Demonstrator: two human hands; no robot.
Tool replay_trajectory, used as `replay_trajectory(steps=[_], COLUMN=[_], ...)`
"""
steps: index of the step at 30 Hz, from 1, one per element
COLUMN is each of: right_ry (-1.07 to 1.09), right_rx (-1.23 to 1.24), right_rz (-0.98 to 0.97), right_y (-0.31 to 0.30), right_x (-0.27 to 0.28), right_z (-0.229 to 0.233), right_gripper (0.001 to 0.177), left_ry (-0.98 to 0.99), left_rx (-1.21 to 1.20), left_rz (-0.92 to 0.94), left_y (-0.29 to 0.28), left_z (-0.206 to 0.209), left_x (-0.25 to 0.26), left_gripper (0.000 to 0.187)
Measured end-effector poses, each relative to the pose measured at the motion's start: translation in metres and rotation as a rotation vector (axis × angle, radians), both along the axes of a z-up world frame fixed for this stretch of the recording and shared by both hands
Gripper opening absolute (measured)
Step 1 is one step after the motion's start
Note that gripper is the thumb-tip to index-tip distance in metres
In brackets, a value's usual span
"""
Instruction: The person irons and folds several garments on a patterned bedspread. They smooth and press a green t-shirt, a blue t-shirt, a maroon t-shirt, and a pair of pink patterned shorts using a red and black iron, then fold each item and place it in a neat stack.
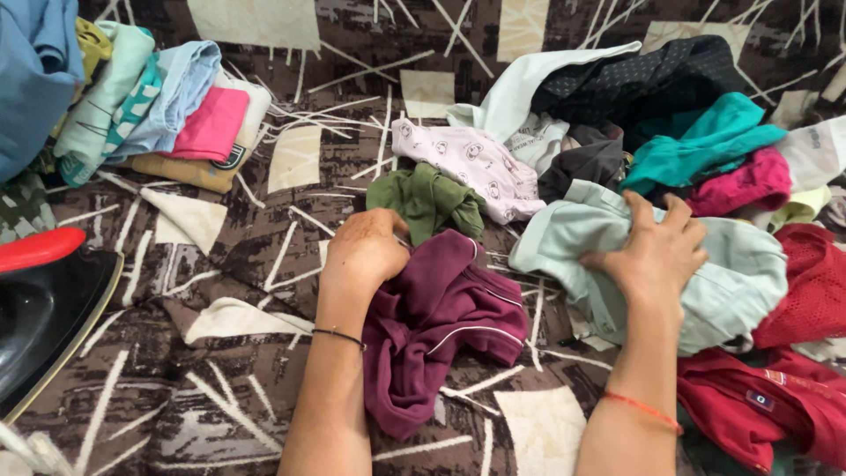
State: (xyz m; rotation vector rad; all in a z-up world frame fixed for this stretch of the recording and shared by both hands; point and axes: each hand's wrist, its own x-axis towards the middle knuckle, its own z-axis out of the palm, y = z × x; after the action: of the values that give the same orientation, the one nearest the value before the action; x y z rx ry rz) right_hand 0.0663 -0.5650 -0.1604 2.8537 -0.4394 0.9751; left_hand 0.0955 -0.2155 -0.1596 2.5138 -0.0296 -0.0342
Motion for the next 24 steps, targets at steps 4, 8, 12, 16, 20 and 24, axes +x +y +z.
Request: replay_trajectory(steps=[4,8,12,16,20,24], right_ry=[-0.166,-0.746,-1.016,-0.627,-0.273,-0.211], right_rx=[0.198,0.152,0.138,0.032,-0.096,0.066], right_rz=[0.026,0.198,0.223,0.13,0.186,0.651], right_y=[-0.026,-0.084,-0.105,-0.06,0.025,0.106], right_x=[0.015,0.003,-0.011,0.001,0.013,0.024], right_z=[-0.019,-0.026,-0.014,-0.007,0.005,0.013], right_gripper=[0.015,0.014,0.015,0.031,0.059,0.089], left_ry=[0.042,-0.363,-0.797,-0.799,-0.628,-0.124], left_rx=[0.057,0.024,0.09,0.028,0.077,0.14], left_rz=[0.028,0.338,0.671,0.693,0.527,0.299], left_y=[0.009,0.038,0.061,0.059,0.048,0.035], left_z=[0.019,0.032,0.035,0.039,0.038,0.031], left_x=[-0.008,-0.021,-0.033,-0.036,-0.028,-0.02], left_gripper=[0.02,0.014,0.009,0.017,0.027,0.05])
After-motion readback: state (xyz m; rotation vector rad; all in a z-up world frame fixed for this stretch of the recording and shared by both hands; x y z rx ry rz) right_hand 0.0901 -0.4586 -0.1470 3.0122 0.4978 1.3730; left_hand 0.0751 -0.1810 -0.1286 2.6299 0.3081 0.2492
